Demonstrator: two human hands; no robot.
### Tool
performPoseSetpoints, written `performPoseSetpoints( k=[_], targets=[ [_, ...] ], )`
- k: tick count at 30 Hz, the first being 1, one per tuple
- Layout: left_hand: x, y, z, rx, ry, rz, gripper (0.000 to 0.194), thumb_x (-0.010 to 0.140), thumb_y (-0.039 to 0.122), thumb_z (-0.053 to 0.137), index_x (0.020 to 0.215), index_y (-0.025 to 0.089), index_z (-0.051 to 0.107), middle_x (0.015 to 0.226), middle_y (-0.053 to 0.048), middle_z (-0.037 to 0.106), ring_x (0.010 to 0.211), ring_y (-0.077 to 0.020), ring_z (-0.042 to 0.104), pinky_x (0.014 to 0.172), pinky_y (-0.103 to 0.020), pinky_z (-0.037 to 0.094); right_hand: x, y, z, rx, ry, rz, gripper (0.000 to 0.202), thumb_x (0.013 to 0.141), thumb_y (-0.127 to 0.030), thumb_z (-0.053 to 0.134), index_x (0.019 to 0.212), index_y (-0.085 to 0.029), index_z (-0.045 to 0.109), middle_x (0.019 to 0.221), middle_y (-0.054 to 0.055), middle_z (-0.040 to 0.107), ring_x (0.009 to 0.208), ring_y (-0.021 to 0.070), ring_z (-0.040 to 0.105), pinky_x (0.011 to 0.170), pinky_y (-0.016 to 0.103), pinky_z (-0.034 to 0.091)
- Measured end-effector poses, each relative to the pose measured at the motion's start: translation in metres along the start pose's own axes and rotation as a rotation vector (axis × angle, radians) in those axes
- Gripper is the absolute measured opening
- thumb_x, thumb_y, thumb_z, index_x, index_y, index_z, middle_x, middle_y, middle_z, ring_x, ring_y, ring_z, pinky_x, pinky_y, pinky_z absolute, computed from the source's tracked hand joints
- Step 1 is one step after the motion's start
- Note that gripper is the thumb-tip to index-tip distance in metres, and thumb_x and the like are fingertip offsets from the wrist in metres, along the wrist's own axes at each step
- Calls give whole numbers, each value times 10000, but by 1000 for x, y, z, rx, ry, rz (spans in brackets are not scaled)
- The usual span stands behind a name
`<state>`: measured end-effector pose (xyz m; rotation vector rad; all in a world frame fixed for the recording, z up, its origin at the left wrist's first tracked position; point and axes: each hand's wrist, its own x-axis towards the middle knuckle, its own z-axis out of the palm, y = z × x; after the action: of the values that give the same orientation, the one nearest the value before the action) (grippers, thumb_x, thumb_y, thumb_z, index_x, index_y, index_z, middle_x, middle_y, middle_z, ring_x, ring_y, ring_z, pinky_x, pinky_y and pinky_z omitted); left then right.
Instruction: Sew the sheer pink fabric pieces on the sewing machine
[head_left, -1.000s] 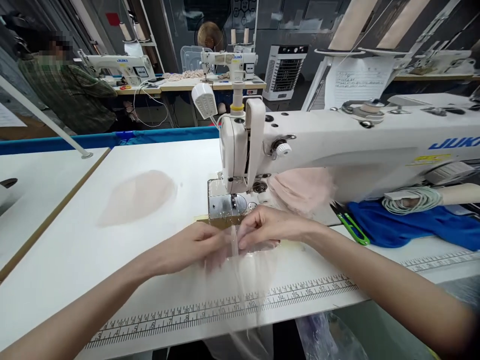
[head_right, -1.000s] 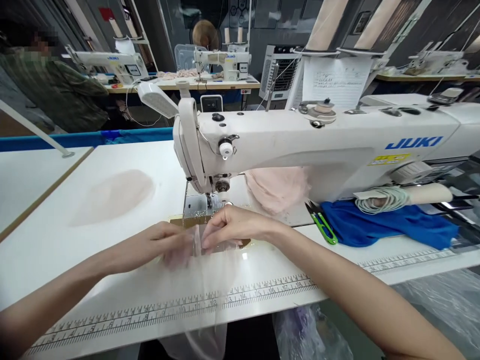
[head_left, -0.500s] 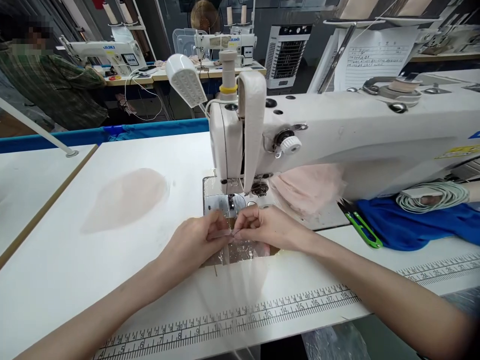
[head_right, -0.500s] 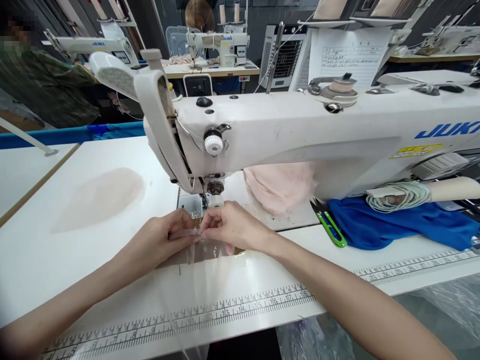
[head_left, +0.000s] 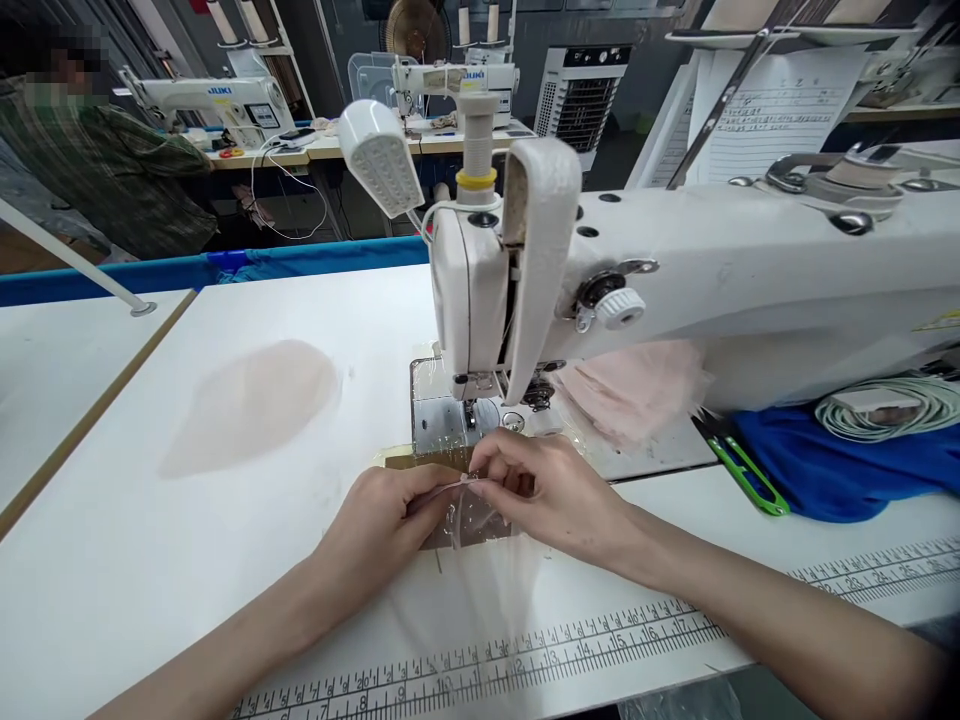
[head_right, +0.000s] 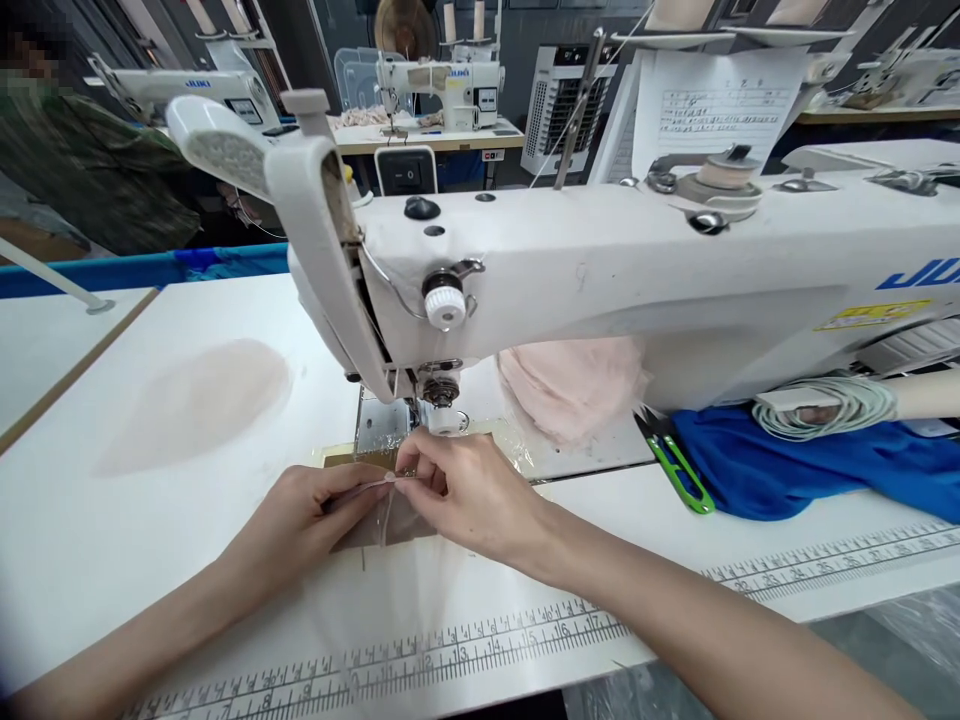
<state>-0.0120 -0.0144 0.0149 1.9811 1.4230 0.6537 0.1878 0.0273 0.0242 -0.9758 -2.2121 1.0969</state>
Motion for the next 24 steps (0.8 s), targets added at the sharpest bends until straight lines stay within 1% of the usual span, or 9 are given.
performPoseSetpoints(
  k=[6,12,18,24],
  targets=[
    [1,0,0,17,22,20,213,887,232,502,887,241,714,597,54,668,463,-84,513,468,-195,369,-1,0,0,-17,-25,-14,29,878,-198,571,905,-205,567,662,-55,597,589,85,562,543,208,435],
    [-1,-1,1,21,22,12,224,890,244,494,920,246,716,596,45,658,468,-87,505,468,-194,368,-2,0,1,-4,-21,13,86,884,-215,567,969,-205,567,637,-60,581,575,90,552,545,218,444],
    [0,3,0,39,41,31,214,889,247,493,856,220,703,533,47,618,434,-89,477,434,-196,347,-2,-1,0,3,-38,1,21,876,-198,565,896,-198,574,654,-51,602,593,91,564,561,221,445],
    [0,2,0,26,48,48,190,892,239,511,849,227,696,535,54,614,436,-81,484,438,-187,366,-2,1,2,-18,-47,-3,60,881,-204,557,934,-207,586,633,-61,590,572,85,550,561,217,431]
  ],
)
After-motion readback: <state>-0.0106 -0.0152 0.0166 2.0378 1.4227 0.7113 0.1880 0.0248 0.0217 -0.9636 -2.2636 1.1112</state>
